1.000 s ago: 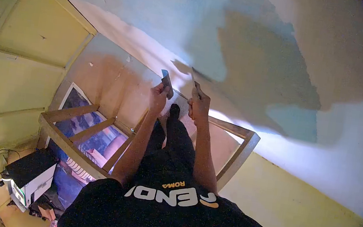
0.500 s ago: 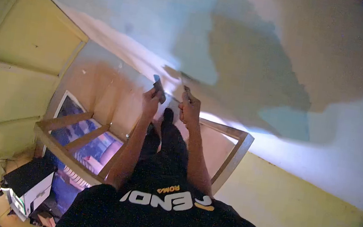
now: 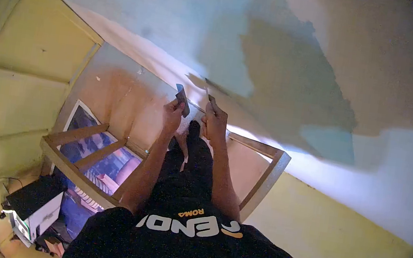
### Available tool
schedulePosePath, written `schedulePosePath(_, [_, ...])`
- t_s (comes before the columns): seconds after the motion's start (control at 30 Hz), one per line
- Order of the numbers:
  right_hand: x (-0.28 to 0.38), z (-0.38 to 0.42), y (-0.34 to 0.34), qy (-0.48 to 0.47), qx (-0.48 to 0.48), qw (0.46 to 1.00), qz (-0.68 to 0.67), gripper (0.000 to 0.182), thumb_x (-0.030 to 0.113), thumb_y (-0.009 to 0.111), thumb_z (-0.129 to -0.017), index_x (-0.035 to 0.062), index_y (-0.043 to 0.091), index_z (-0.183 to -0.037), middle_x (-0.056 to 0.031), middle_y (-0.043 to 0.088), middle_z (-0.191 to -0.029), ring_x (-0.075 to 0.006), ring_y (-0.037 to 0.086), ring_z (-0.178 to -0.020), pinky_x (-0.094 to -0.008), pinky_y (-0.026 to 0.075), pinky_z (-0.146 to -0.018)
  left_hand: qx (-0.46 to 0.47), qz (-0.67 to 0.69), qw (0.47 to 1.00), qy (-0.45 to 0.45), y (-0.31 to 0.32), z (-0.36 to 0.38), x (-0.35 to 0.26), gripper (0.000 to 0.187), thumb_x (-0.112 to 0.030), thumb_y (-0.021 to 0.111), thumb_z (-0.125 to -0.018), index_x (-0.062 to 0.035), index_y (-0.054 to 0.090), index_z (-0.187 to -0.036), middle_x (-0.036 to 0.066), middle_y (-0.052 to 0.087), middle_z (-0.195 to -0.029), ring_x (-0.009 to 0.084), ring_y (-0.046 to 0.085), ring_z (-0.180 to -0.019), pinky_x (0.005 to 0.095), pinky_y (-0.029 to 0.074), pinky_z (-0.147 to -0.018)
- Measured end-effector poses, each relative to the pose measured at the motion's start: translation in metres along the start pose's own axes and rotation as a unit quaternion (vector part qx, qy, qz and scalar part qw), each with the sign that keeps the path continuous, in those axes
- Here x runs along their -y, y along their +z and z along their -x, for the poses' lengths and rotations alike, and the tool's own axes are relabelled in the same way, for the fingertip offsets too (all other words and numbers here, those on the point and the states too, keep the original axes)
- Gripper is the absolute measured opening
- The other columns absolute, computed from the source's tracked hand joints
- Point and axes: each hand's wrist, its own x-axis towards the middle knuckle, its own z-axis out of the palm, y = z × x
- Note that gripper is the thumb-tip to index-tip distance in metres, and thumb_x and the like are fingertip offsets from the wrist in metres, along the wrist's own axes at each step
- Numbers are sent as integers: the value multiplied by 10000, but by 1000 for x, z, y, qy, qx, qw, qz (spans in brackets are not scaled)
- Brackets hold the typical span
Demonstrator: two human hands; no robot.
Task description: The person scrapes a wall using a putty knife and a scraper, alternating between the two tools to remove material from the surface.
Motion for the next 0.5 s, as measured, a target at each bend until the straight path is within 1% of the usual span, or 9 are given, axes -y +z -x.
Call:
schedulePosePath(0.07, [31, -3, -1, 140, 19, 988, -55, 455, 323, 521, -971, 15, 562, -1304, -52, 502, -558, -135, 465, -469, -322, 405, -462, -19, -28, 999, -40, 1, 5, -8, 133, -53, 559, -925, 15, 672, -941, -28, 582, -715, 63, 493, -630, 254, 407, -566])
schedulePosePath(0.17, [-2, 0, 14, 66, 18, 996, -51, 444, 354, 524, -980, 98, 553, -1341, 20, 435, -571, -68, 377, -421, -251, 334, -379, -35, 16, 999, -38, 2, -2, 5, 140, -57, 555, -928, 16, 671, -959, -18, 607, -743, 67, 516, -653, 252, 423, -588])
schedulePosePath(0.23, [21, 2, 6, 136, 0, 985, -105, 457, 387, 537, -974, 119, 562, -1343, 47, 416, -576, -49, 364, -418, -227, 309, -362, -19, 8, 999, -35, -3, -4, 4, 144, -57, 555, -928, 20, 670, -969, -16, 620, -758, 68, 525, -662, 249, 429, -599])
schedulePosePath(0.33, [15, -6, 5, 115, -1, 992, -57, 425, 387, 541, -971, 92, 616, -1267, 48, 420, -579, -52, 382, -441, -232, 311, -382, -12, 10, 1000, -24, -3, -1, -6, 146, -55, 557, -926, 24, 669, -978, -15, 630, -774, 68, 530, -666, 248, 432, -604])
schedulePosePath(0.4, [-33, -7, 20, -38, -6, 999, 26, 362, 367, 549, -969, 62, 660, -1128, 44, 436, -572, -51, 390, -442, -245, 289, -371, -23, 30, 999, -33, 2, 3, -6, 145, -55, 559, -924, 25, 669, -976, -15, 631, -780, 68, 530, -666, 251, 431, -600])
schedulePosePath(0.43, [-23, -4, 24, -72, -36, 997, 21, 347, 361, 550, -971, 59, 663, -1097, 41, 440, -569, -53, 386, -431, -246, 286, -362, -35, 46, 997, -42, 3, 0, 0, 144, -56, 560, -923, 24, 669, -973, -16, 630, -780, 69, 530, -665, 254, 430, -597])
schedulePosePath(0.47, [-22, -3, 21, -38, -32, 999, 2, 336, 345, 548, -973, 66, 661, -1121, 40, 440, -567, -52, 377, -418, -242, 287, -353, -45, 62, 996, -50, 3, -4, 5, 143, -57, 561, -922, 24, 668, -970, -16, 629, -781, 70, 530, -665, 257, 429, -593])
schedulePosePath(0.5, [-26, -1, 17, -5, -29, 999, -17, 327, 329, 546, -975, 73, 658, -1145, 38, 441, -565, -52, 369, -405, -239, 288, -345, -35, 38, 997, -52, 3, -1, 2, 141, -59, 561, -920, 22, 669, -963, -15, 623, -774, 70, 529, -667, 259, 428, -592])
